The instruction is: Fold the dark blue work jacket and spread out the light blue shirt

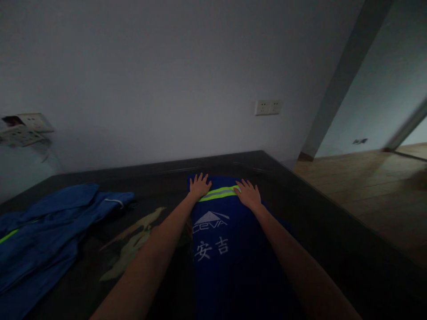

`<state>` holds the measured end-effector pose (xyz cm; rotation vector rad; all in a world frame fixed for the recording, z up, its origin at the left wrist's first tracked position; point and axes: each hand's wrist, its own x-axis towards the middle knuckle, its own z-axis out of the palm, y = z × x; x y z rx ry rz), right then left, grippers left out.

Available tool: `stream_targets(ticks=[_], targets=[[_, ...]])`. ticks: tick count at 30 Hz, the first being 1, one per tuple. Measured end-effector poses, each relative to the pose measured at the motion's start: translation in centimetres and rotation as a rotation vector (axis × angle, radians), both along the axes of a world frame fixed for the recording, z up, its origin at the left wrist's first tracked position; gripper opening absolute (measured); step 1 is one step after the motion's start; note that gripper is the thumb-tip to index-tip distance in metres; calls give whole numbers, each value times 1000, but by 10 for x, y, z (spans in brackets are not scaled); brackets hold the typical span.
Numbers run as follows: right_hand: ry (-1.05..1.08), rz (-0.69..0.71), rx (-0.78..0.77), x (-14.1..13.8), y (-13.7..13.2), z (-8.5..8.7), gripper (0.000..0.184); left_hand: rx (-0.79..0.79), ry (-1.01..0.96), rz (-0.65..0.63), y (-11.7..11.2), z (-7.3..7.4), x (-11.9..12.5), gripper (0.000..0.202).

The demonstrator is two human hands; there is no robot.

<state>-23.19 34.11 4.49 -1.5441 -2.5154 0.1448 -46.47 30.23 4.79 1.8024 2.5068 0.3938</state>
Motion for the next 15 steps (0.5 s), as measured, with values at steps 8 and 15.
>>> stream_targets(ticks=[8,15], targets=[[1,1,-10,0,-1,2,56,81,-67,102,7,3,-14,48],[21,4,-13,0,0,2,56,89,-202,352,13,31,-77,57]])
